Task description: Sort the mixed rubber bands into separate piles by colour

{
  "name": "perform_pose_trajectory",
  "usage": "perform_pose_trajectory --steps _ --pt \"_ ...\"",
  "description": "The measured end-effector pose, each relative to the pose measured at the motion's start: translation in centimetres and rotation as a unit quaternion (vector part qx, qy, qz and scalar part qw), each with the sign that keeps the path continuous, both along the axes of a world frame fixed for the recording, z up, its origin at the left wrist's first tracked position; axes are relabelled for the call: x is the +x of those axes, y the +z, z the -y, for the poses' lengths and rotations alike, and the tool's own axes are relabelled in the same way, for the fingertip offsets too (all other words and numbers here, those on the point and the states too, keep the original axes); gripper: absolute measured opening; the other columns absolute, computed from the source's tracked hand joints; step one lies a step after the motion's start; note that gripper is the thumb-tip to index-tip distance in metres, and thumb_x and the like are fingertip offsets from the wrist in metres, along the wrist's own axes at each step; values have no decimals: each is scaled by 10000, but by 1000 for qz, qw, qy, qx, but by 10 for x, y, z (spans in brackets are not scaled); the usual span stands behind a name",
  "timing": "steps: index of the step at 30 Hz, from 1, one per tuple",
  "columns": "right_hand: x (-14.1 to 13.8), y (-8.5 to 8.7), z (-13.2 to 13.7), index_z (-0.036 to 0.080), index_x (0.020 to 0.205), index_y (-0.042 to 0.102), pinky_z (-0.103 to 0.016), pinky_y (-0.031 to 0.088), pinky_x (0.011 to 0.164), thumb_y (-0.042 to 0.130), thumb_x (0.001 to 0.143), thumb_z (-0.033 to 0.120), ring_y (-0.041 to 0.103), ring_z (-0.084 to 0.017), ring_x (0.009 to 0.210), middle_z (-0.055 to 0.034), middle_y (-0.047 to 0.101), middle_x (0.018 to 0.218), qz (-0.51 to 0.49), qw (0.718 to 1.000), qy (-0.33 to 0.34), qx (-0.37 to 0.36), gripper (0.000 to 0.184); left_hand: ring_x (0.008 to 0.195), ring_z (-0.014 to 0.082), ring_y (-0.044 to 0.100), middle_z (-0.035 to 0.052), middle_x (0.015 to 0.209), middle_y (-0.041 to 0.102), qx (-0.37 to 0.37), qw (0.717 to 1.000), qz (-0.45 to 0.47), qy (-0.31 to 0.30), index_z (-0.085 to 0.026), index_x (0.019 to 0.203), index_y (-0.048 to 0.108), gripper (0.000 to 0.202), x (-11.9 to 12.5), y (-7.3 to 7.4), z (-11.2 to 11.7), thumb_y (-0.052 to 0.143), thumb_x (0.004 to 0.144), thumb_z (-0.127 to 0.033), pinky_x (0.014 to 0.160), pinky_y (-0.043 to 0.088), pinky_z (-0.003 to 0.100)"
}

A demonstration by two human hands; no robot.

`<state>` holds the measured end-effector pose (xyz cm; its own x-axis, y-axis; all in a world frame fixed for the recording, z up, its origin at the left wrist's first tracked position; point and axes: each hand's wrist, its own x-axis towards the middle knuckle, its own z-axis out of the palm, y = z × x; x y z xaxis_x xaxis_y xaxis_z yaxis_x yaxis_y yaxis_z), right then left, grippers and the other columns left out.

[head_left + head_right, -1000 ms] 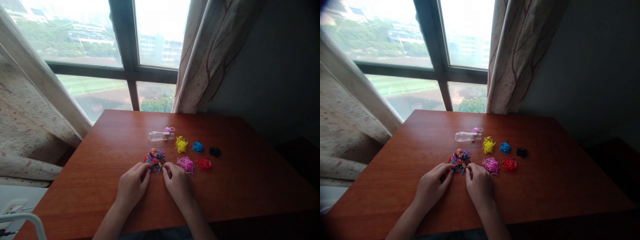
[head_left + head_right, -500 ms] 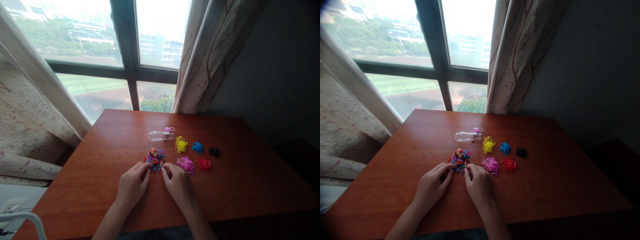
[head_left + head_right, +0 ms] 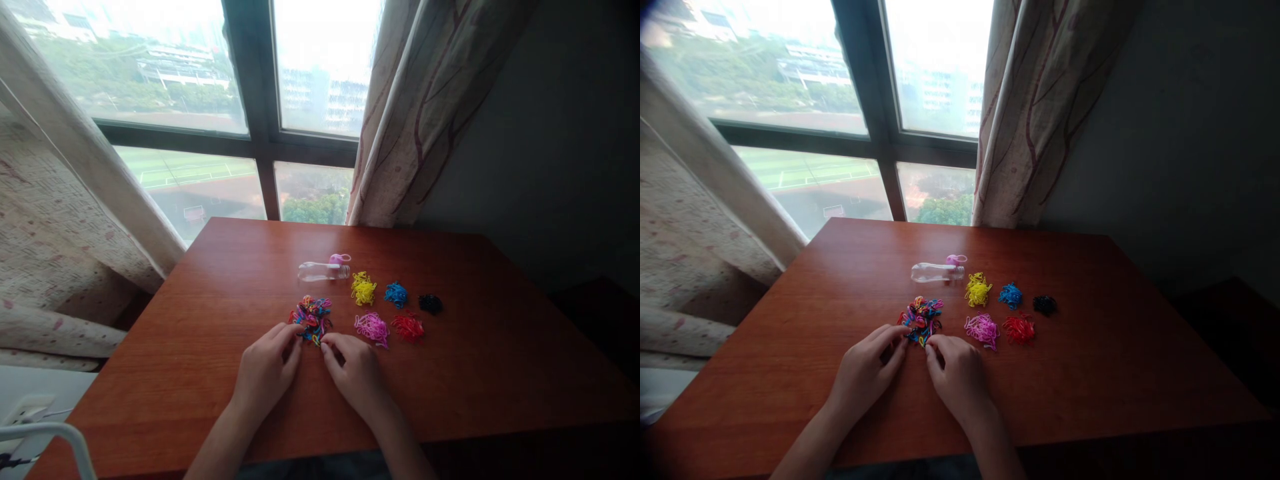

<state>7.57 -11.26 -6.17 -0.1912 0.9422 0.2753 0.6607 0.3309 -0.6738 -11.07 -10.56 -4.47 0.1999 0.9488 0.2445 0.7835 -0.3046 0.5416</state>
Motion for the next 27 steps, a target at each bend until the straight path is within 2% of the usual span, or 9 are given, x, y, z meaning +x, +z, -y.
perform_pose_trajectory --steps 7,14,17,21,27 --pt "0 0 0 217 911 687 -233 444 686 494 933 211 670 -163 738 -13 719 802 -9 1000 3 -6 195 717 142 644 13 850 688 -2 1000 21 -11 -236 1049 651 201 0 -1 0 497 921 -238 636 482 227" --pt "1 3 0 214 936 679 -236 453 715 470 956 226 672 -172 781 -23 721 842 -44 998 16 -32 210 745 135 649 10 885 687 -9 997 22 -70 -247 1036 648 176 1 -1 3 526 910 -235 659 474 215" --pt "2 5 1 215 934 678 -235 459 726 466 963 236 670 -172 792 -24 719 847 -56 997 23 -40 215 753 140 657 6 886 692 -12 997 5 -72 -256 1036 646 177 1 -3 2 534 903 -225 653 467 216" --pt "2 6 1 217 925 677 -230 470 746 470 963 231 672 -166 797 -21 719 850 -55 997 28 -39 211 740 137 650 2 868 689 -19 997 -7 -75 -248 949 645 131 0 -5 1 526 901 -219 643 458 215" --pt "1 3 0 217 950 688 -225 475 726 476 950 212 679 -165 776 -26 727 851 -39 999 6 -11 212 732 137 646 8 865 692 -15 997 1 -72 -239 923 643 124 1 -2 1 521 901 -231 640 460 217"
